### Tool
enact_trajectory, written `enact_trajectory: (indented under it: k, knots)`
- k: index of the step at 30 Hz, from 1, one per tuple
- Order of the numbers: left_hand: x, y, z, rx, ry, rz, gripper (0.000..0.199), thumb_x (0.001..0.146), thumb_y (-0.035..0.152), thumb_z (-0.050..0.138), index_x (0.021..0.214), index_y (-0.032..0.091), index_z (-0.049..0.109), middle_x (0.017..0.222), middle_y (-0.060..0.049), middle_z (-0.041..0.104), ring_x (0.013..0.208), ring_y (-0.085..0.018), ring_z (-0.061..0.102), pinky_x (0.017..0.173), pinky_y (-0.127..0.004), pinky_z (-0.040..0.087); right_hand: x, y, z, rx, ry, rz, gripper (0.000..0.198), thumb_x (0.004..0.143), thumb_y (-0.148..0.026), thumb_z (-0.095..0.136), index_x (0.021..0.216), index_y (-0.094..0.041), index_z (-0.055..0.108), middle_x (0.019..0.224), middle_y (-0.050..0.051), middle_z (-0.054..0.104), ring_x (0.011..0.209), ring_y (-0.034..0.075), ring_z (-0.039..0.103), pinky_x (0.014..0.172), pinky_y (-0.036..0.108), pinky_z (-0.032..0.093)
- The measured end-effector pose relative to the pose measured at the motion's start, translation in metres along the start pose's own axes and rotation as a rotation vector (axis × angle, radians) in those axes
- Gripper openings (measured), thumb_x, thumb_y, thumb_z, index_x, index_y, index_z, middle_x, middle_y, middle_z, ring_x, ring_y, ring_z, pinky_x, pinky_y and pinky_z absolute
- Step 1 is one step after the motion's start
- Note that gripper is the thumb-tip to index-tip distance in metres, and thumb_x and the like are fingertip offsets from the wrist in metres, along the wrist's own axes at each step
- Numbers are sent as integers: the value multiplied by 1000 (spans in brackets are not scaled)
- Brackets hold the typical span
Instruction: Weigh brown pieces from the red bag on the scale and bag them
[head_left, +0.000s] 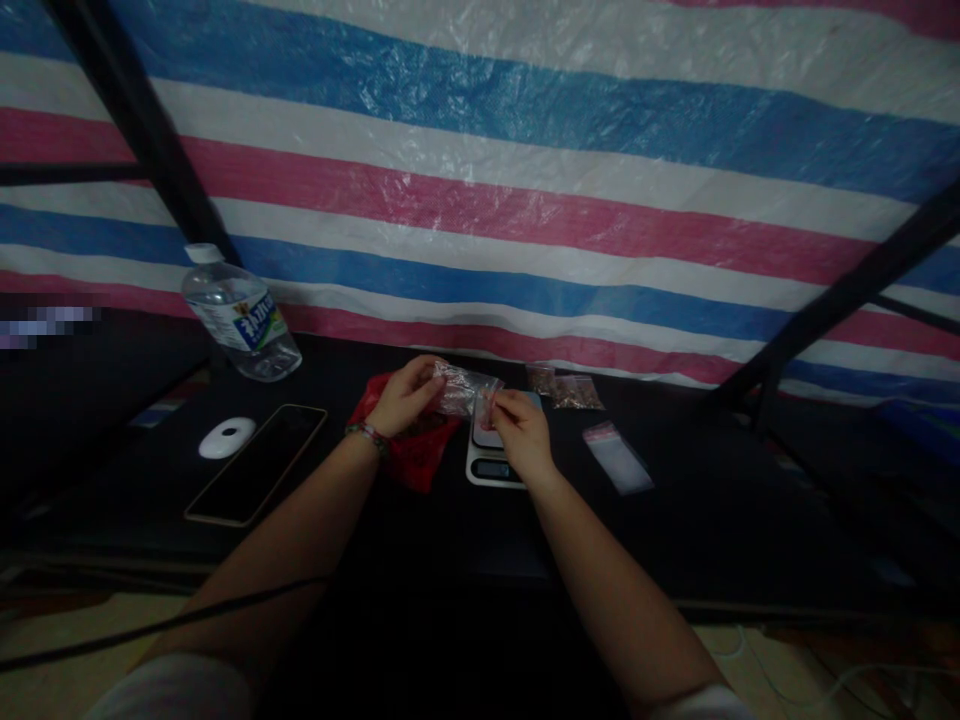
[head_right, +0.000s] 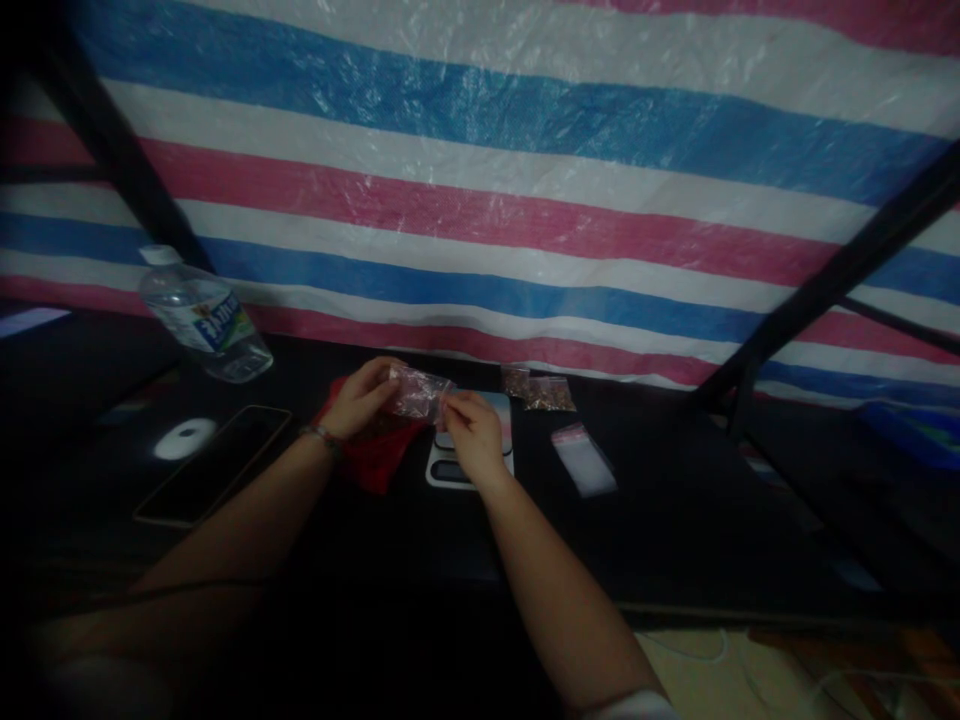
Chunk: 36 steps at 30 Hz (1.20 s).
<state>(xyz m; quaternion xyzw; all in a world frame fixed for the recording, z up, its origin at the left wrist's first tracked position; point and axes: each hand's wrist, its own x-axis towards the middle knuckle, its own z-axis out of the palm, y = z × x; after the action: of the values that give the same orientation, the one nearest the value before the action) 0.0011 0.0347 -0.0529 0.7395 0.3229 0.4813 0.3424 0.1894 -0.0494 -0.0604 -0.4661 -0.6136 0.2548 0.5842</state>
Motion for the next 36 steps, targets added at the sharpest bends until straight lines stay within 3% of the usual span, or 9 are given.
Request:
enact_trajectory:
  k: [3,6,8,11,14,16,21,32,36]
  knots:
    - [-2,-6,6,-119,-68,-55,44,80,39,60,117,17,51,80,-1,62,67,-14,59,61,-25,47,1,5,-1,30,-17,27,19,82,-22,56,87,-24,74,80,2,56,69,14,59,62,28,53]
    - [-1,-11,9,-99,-16,-53,48,84,39,56,125,18,45,76,1,60,61,-12,57,58,-23,46,3,7,-2,65,-17,32,19,82,-24,55,86,-24,74,82,3,53,73,15,58,62,28,54]
    - [0,-11,7,23,35,11,46,87,40,50,127,18,45,82,-2,62,69,-14,59,66,-27,48,4,9,-3,72,-24,34,20,82,-24,55,88,-24,74,82,3,52,72,14,58,61,28,53]
    - [-1,0,1,334,41,222,57,82,49,54,129,17,47,113,-12,60,104,-24,57,91,-41,43,5,11,-3,46,-60,43,25,81,-24,56,101,-23,71,79,2,53,67,14,56,58,27,52]
    - [-6,20,1,602,-110,392,83,65,61,67,134,20,46,136,-14,48,125,-34,40,107,-51,25,5,11,-1,-47,-89,48,43,76,-24,64,119,-24,62,80,1,56,64,13,55,58,27,50]
    - [-9,30,4,703,-211,417,89,60,64,70,136,24,45,143,-12,43,130,-38,34,109,-54,16,4,8,0,-172,-115,23,45,72,-24,68,117,-23,63,82,1,57,67,14,55,62,29,50]
    - [-11,29,11,745,-355,416,74,66,48,70,133,26,49,134,-8,54,129,-34,38,110,-58,5,1,1,2,-376,-209,-27,32,70,-23,71,102,-19,68,85,3,60,71,15,55,67,29,48]
    - [-10,32,9,512,-406,381,62,66,45,71,119,16,58,112,-12,63,105,-32,57,97,-46,39,-1,1,2,-365,-288,-97,26,78,-25,64,103,-20,66,87,4,62,71,15,55,68,29,46]
    - [-9,25,10,544,-315,315,66,65,51,72,118,14,57,113,-13,63,103,-34,59,93,-47,43,8,-1,-18,-389,-138,-126,23,86,-24,53,104,-23,68,89,5,63,77,17,57,74,32,48]
